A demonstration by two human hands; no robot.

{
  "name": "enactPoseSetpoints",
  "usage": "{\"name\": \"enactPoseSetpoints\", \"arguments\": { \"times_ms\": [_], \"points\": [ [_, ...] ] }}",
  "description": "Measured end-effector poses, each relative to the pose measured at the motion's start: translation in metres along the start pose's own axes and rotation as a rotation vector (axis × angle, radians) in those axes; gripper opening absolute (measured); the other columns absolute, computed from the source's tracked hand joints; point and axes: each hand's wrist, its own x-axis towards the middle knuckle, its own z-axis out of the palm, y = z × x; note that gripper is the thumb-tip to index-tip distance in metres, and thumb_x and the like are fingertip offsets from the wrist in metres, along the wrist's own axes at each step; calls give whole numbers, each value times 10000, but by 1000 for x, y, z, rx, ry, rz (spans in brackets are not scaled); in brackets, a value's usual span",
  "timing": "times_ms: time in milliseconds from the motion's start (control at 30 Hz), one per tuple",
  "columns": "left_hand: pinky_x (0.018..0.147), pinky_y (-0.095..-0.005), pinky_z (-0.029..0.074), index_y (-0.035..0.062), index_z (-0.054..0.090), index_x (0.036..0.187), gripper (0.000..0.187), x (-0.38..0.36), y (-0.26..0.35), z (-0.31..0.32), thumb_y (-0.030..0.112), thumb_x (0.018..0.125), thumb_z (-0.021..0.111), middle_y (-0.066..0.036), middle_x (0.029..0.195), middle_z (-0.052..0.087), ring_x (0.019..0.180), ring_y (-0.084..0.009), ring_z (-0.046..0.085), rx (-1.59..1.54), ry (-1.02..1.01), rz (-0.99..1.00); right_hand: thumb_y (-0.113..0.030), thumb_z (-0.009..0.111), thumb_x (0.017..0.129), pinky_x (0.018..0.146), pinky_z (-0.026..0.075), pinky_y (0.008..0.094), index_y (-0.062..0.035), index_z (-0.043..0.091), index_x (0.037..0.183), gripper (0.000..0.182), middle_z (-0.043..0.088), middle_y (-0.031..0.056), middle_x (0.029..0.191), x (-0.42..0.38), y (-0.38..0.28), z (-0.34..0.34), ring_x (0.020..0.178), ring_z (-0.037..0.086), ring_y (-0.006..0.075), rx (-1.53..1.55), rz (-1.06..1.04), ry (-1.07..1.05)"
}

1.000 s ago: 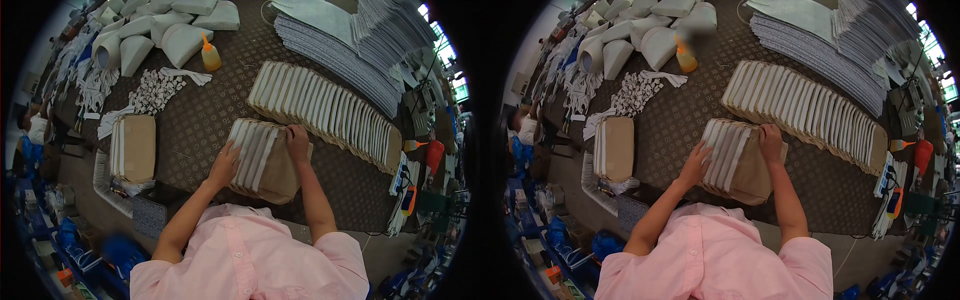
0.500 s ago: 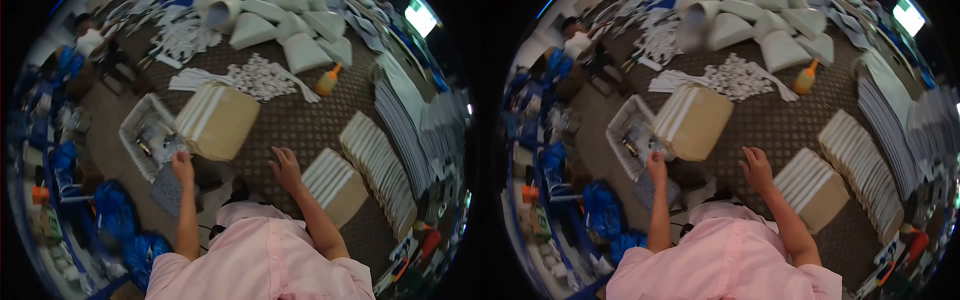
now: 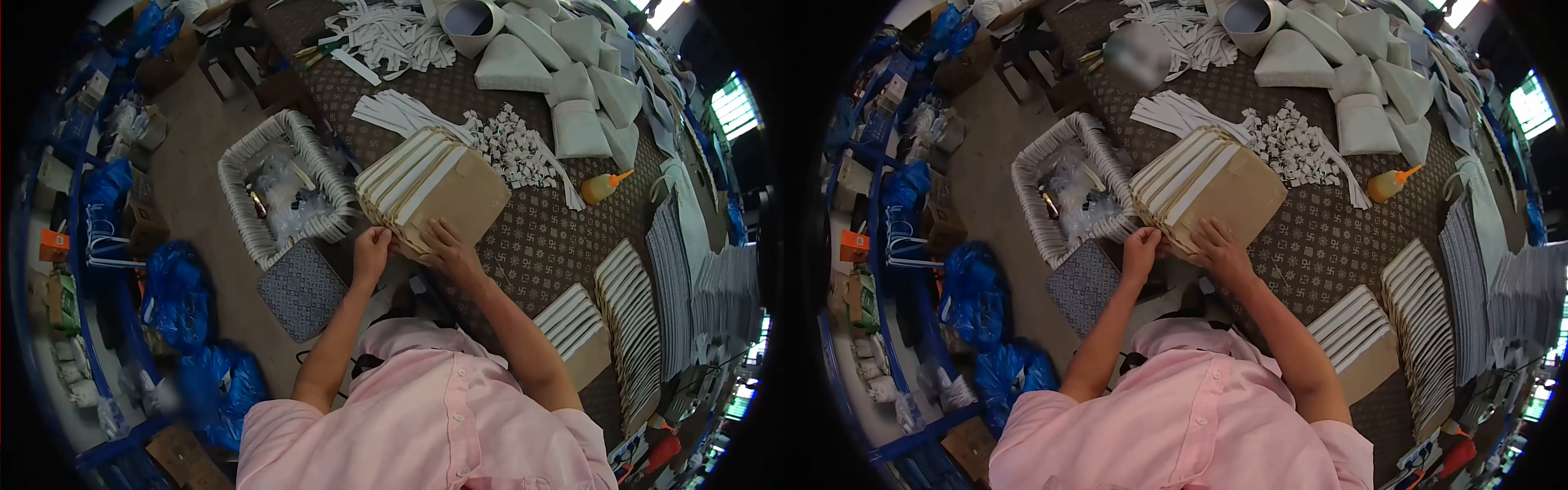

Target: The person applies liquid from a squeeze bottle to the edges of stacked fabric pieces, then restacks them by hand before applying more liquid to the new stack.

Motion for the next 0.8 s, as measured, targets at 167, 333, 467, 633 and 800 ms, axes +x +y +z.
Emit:
{"name": "enactPoseSetpoints", "arguments": {
  "times_ms": [167, 333, 467, 633, 800],
  "points": [
    [557, -249, 463, -37, 580, 899, 222, -10, 5, 2, 177, 896, 519, -72, 744, 621, 623, -132, 604, 24, -2, 29, -165, 583, 819, 726, 481, 346, -17, 618, 1035, 264, 616, 220, 931, 18, -13, -49, 866, 607, 344, 426, 292, -74],
    [590, -229, 473, -4, 583, 950, 335, -20, 24, 12, 317, 920, 490, -64, 809, 642, 657, -109, 603, -85, -104, -32, -161, 578, 833, 659, 486, 367, 2, 626, 992, 233, 615, 226, 811, 22, -21, -87, 747, 614, 363, 385, 259, -54],
    [729, -233, 448, 2, 556, 1061, 440, -30, 29, 29, 408, 915, 471, -79, 972, 611, 852, -105, 570, -239, -107, -67, -154, 583, 834, 644, 493, 331, 14, 608, 1028, 257, 634, 193, 777, 17, -51, -112, 702, 642, 280, 424, 131, 87],
    [804, -220, 408, 5, 519, 1143, 467, -20, 7, 52, 404, 903, 501, -72, 1067, 565, 966, -113, 513, -169, -128, 116, -114, 547, 871, 601, 476, 244, 3, 607, 1049, 221, 636, 70, 729, -13, -72, -188, 682, 601, 92, 646, 387, 240],
    [871, -291, 413, -52, 415, 1248, 525, -29, 17, 71, 303, 888, 555, -133, 1101, 550, 1038, -173, 524, 138, -146, 138, -112, 511, 897, 721, 450, 211, -5, 580, 1114, 251, 626, 36, 925, -38, 1, -188, 821, 545, 55, 1011, 539, 660]
  ]
}}
